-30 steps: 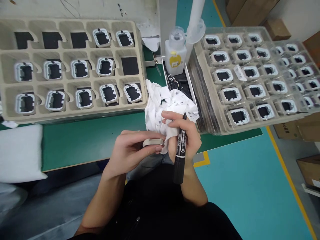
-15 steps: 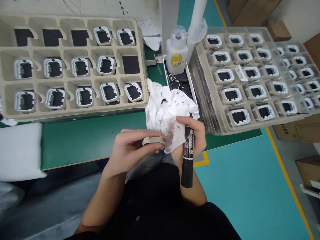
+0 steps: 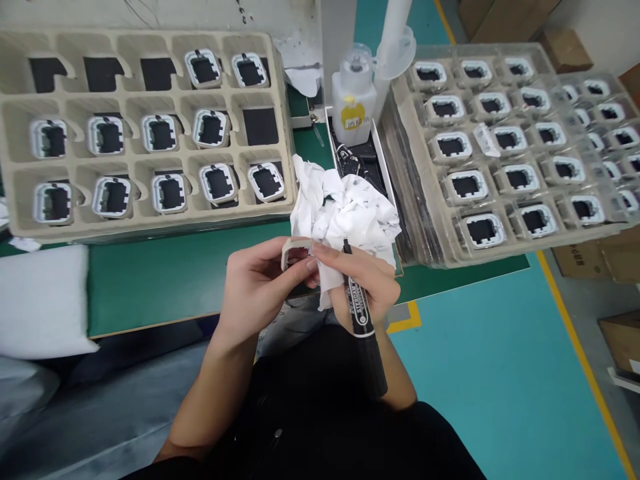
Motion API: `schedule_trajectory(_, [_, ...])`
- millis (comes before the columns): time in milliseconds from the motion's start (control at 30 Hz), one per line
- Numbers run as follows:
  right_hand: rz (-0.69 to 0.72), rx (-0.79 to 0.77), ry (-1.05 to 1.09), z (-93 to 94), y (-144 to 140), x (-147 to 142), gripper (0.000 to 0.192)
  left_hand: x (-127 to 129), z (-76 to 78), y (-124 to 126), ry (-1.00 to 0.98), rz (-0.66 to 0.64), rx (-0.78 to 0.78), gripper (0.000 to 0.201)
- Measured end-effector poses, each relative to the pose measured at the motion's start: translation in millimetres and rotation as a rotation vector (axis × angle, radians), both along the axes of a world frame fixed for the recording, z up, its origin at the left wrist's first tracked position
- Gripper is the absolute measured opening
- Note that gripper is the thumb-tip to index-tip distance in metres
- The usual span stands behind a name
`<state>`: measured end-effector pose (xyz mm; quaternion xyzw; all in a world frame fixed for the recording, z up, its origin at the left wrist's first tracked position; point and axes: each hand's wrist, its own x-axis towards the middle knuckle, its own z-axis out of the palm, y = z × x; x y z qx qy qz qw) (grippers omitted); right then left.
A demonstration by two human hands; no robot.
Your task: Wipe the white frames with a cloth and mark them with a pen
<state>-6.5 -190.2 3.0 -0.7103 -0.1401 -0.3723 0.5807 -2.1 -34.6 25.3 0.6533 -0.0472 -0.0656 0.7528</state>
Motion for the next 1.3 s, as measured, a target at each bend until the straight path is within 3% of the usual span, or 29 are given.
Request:
schedule_trajectory(133, [0.089,-0.055,0.081,2.3,-2.6,0.2,0.038,-0.1,-1.6,0.9,-0.051,-0.006,0.059,0.011])
schedule_trajectory(467, [0.134,-0.067,0.120,1.6,-5.1,2.2,0.044,-0.7,-5.2,-1.1,-0.118,0.046,0.212,0.011])
schedule_trajectory(667, [0.203,-0.081,0.157,-0.1,-5.2,-0.5,0.041,-1.8,-8.0,-3.3,-0.238,0.107,0.344,0.024])
schedule_trajectory(800, [0.078,-0.004,0.068,-5.4,-10.0,-3.4,0.040,-2.1,-4.0,-5.7,-0.106,0.099,0.194,0.012])
schedule_trajectory(967, [0.005,0.064,0.119,-2.1,-14.9,-5.3,0.040,-0.9,3.7,-6.3,0.108,0.102,-0.072,0.031])
schedule_trajectory(1300, [0.029,0.031,0.159,9.4,-0.6,-5.9,0.016,1.9,-0.3,0.9,0.125,0.055,-0.180,0.039])
